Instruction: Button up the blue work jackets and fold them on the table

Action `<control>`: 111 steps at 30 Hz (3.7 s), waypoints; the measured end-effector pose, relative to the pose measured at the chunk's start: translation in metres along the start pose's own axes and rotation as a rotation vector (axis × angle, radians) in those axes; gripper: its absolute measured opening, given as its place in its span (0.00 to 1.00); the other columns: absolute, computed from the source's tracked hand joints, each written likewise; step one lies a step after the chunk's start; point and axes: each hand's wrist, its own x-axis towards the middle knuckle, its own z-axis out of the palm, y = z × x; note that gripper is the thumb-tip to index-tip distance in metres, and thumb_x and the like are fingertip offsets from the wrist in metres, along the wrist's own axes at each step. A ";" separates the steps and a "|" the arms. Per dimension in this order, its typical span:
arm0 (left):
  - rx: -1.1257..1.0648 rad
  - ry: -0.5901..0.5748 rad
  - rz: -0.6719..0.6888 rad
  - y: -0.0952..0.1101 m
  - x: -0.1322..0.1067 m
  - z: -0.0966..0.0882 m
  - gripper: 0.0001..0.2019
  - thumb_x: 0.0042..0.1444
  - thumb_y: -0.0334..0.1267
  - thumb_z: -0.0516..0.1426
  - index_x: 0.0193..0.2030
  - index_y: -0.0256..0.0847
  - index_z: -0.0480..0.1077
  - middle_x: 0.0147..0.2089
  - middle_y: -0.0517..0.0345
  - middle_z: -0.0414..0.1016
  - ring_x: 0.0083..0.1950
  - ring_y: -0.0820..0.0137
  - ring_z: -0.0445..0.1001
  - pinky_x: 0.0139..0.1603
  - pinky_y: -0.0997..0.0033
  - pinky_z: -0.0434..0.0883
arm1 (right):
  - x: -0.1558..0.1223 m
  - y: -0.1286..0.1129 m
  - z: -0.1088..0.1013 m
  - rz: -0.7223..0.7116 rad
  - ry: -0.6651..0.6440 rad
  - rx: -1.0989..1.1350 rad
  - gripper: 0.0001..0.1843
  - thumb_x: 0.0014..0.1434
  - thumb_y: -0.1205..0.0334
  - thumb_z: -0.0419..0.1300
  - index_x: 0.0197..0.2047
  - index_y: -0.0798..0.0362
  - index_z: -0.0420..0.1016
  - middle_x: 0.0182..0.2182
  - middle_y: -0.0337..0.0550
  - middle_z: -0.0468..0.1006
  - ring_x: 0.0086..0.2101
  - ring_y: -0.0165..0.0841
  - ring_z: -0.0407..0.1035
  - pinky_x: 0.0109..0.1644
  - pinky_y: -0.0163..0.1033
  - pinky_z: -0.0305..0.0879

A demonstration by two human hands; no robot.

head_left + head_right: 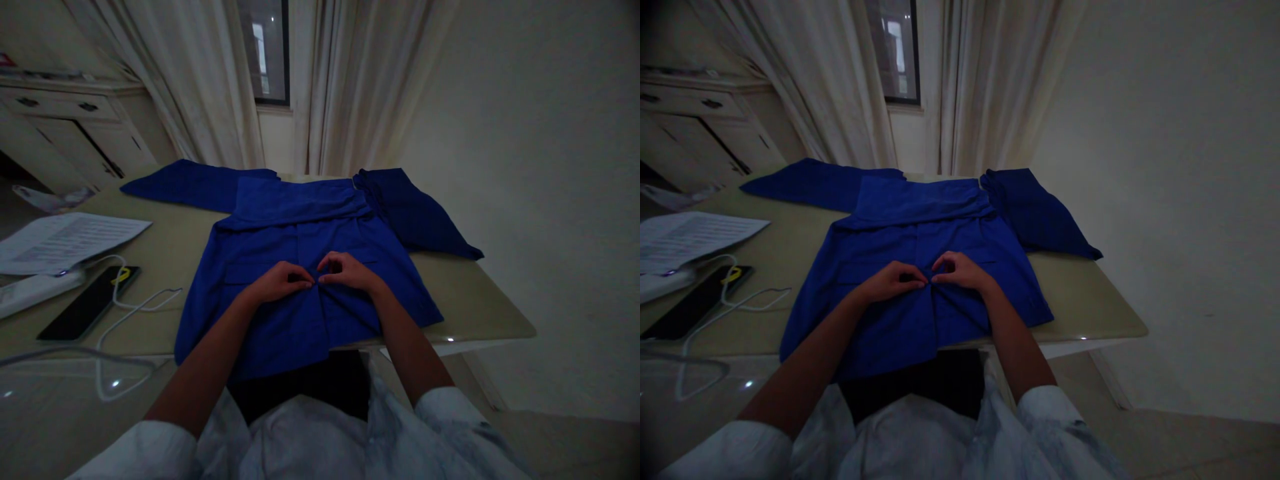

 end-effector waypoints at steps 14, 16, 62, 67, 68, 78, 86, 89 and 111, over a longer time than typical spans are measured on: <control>0.075 -0.002 0.044 0.001 -0.001 0.007 0.10 0.59 0.41 0.66 0.44 0.39 0.82 0.39 0.55 0.84 0.37 0.70 0.79 0.40 0.74 0.72 | 0.001 0.007 0.011 -0.103 0.003 -0.194 0.14 0.54 0.59 0.76 0.41 0.54 0.80 0.42 0.41 0.73 0.39 0.31 0.68 0.43 0.36 0.65; 0.077 -0.001 0.050 0.000 -0.001 0.008 0.10 0.59 0.41 0.66 0.44 0.39 0.82 0.39 0.55 0.84 0.37 0.71 0.79 0.41 0.74 0.72 | 0.001 0.007 0.011 -0.090 0.023 -0.196 0.17 0.53 0.60 0.76 0.43 0.54 0.80 0.42 0.41 0.73 0.37 0.30 0.67 0.42 0.36 0.65; 0.007 0.239 -0.066 0.012 0.001 0.018 0.05 0.56 0.38 0.63 0.36 0.39 0.78 0.31 0.58 0.81 0.32 0.71 0.77 0.35 0.74 0.71 | -0.007 -0.015 0.016 0.287 -0.104 0.274 0.14 0.58 0.53 0.62 0.42 0.52 0.80 0.25 0.35 0.76 0.24 0.29 0.67 0.28 0.33 0.60; -0.036 0.239 -0.071 0.011 0.001 0.019 0.05 0.56 0.37 0.63 0.36 0.38 0.78 0.32 0.58 0.81 0.33 0.70 0.78 0.36 0.74 0.72 | -0.003 -0.012 0.020 0.186 -0.071 0.208 0.15 0.54 0.51 0.69 0.38 0.53 0.79 0.22 0.32 0.71 0.23 0.27 0.61 0.28 0.32 0.55; -0.044 0.241 -0.072 0.010 0.002 0.019 0.05 0.55 0.37 0.63 0.36 0.38 0.78 0.32 0.58 0.81 0.33 0.70 0.78 0.36 0.73 0.72 | -0.002 -0.011 0.021 0.155 -0.055 0.185 0.15 0.53 0.51 0.70 0.37 0.53 0.80 0.24 0.34 0.73 0.24 0.27 0.63 0.29 0.32 0.56; -0.160 0.243 -0.072 0.006 0.004 0.019 0.07 0.53 0.39 0.64 0.36 0.37 0.78 0.30 0.58 0.80 0.31 0.71 0.76 0.35 0.73 0.70 | -0.003 -0.013 0.021 0.222 -0.028 0.266 0.17 0.48 0.49 0.73 0.34 0.55 0.82 0.23 0.35 0.73 0.24 0.27 0.60 0.29 0.34 0.54; -0.203 0.243 -0.104 0.008 0.004 0.017 0.08 0.52 0.39 0.64 0.37 0.37 0.77 0.29 0.58 0.78 0.30 0.72 0.74 0.31 0.74 0.66 | -0.003 -0.010 0.024 0.098 0.042 0.078 0.14 0.51 0.53 0.71 0.34 0.55 0.82 0.23 0.35 0.72 0.25 0.27 0.62 0.29 0.33 0.54; -0.193 0.272 -0.121 0.007 0.005 0.019 0.08 0.51 0.38 0.64 0.36 0.38 0.76 0.29 0.59 0.78 0.29 0.72 0.74 0.30 0.74 0.66 | -0.002 -0.009 0.025 0.084 0.061 0.054 0.14 0.52 0.52 0.70 0.34 0.55 0.82 0.21 0.34 0.71 0.24 0.27 0.61 0.27 0.33 0.52; 0.114 0.380 -0.059 0.016 0.002 0.026 0.04 0.58 0.34 0.60 0.39 0.43 0.76 0.35 0.60 0.83 0.36 0.69 0.80 0.39 0.71 0.70 | 0.006 -0.002 0.028 0.213 0.049 0.164 0.14 0.49 0.52 0.68 0.33 0.55 0.80 0.21 0.34 0.70 0.23 0.26 0.59 0.27 0.32 0.52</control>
